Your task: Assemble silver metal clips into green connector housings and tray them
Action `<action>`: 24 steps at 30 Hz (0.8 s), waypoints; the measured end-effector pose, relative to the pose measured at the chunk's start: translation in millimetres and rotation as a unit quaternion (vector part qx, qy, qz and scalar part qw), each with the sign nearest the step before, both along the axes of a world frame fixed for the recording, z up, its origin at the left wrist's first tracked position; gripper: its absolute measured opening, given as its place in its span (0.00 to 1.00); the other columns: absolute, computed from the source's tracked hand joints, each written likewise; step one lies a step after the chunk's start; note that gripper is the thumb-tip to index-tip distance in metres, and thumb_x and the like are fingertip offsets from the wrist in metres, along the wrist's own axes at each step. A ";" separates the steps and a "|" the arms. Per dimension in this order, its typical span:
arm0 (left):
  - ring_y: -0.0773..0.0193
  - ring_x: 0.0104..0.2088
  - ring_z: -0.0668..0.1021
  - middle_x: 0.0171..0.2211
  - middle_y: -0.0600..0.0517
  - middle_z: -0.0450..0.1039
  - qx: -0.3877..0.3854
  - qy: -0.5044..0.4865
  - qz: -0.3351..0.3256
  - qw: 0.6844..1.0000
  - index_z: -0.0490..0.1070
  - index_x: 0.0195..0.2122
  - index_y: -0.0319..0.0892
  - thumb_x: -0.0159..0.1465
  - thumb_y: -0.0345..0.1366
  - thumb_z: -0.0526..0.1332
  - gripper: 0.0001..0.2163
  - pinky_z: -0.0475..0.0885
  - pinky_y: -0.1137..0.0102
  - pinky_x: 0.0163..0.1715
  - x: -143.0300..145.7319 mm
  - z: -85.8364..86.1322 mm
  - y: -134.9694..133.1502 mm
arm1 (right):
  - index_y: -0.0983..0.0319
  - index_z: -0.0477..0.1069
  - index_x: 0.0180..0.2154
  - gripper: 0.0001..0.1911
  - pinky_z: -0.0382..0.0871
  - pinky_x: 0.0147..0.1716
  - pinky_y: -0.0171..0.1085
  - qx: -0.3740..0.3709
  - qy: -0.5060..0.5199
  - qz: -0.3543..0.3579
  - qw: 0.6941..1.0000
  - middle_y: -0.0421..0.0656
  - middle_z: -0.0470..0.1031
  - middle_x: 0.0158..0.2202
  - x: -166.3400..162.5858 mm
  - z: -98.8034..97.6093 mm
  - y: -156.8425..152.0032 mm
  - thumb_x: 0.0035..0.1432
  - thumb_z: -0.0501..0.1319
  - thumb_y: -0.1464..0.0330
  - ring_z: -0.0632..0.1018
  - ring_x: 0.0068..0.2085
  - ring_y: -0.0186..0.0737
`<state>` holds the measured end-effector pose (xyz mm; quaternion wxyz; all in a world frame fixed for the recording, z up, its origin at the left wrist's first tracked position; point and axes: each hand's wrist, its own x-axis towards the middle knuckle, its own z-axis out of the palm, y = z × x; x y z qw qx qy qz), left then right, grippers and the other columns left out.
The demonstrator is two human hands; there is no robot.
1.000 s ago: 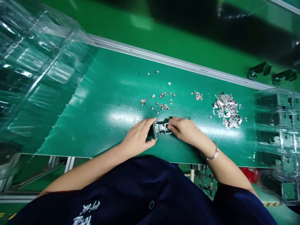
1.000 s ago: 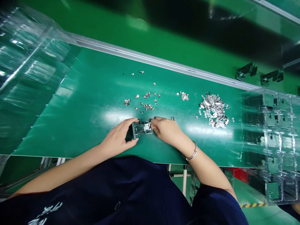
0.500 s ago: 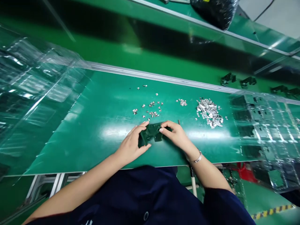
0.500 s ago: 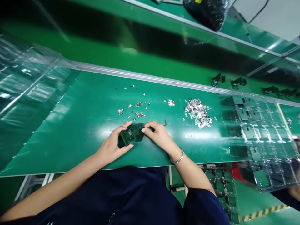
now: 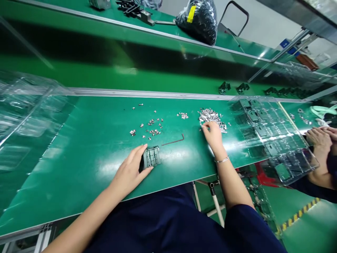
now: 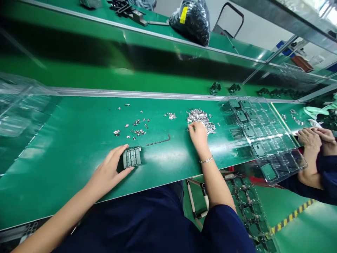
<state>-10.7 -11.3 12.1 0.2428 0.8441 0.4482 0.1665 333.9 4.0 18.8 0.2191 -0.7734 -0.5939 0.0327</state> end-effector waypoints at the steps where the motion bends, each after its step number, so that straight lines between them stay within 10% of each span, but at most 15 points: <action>1: 0.47 0.56 0.70 0.59 0.40 0.60 -0.001 0.002 0.000 1.000 0.45 0.64 0.46 0.63 0.41 0.57 0.30 0.72 0.54 0.50 -0.2 0.4 -0.5 | 0.63 0.71 0.35 0.07 0.64 0.42 0.44 -0.014 -0.022 -0.037 0.999 0.50 0.73 0.38 16.7 -4.7 2.7 0.59 0.55 0.70 0.71 0.42 0.48; 9: 0.47 0.59 0.67 0.61 0.41 0.58 -0.033 -0.011 0.017 0.999 0.48 0.64 0.45 0.62 0.44 0.57 0.31 0.73 0.56 0.49 -10.0 11.6 1.0 | 0.63 0.72 0.36 0.07 0.61 0.41 0.44 -0.046 -0.064 -0.064 0.995 0.50 0.71 0.38 41.8 -22.6 -3.4 0.57 0.57 0.68 0.70 0.42 0.50; 16: 0.51 0.56 0.69 0.58 0.44 0.63 0.023 -0.073 0.048 0.996 0.55 0.60 0.46 0.63 0.42 0.56 0.24 0.69 0.54 0.53 -22.8 27.8 9.1 | 0.63 0.69 0.32 0.05 0.63 0.42 0.47 -0.036 -0.057 -0.021 0.998 0.50 0.73 0.36 22.2 0.7 -12.9 0.57 0.56 0.70 0.72 0.40 0.51; 19: 0.56 0.53 0.72 0.52 0.47 0.70 0.067 -0.106 0.036 0.991 0.64 0.53 0.46 0.65 0.38 0.54 0.15 0.69 0.58 0.52 -11.7 40.8 9.3 | 0.60 0.67 0.32 0.04 0.66 0.39 0.43 -0.010 0.074 0.111 0.991 0.46 0.75 0.33 -26.0 23.5 -24.3 0.59 0.55 0.69 0.75 0.37 0.45; 24: 0.61 0.38 0.77 0.36 0.50 0.77 0.078 -0.107 -0.059 0.989 0.72 0.38 0.43 0.66 0.37 0.53 0.09 0.71 0.65 0.40 17.3 52.8 7.8 | 0.58 0.65 0.35 0.04 0.69 0.41 0.41 0.040 0.174 0.424 0.888 0.43 0.76 0.36 -112.8 50.4 -38.7 0.63 0.54 0.71 0.75 0.39 0.40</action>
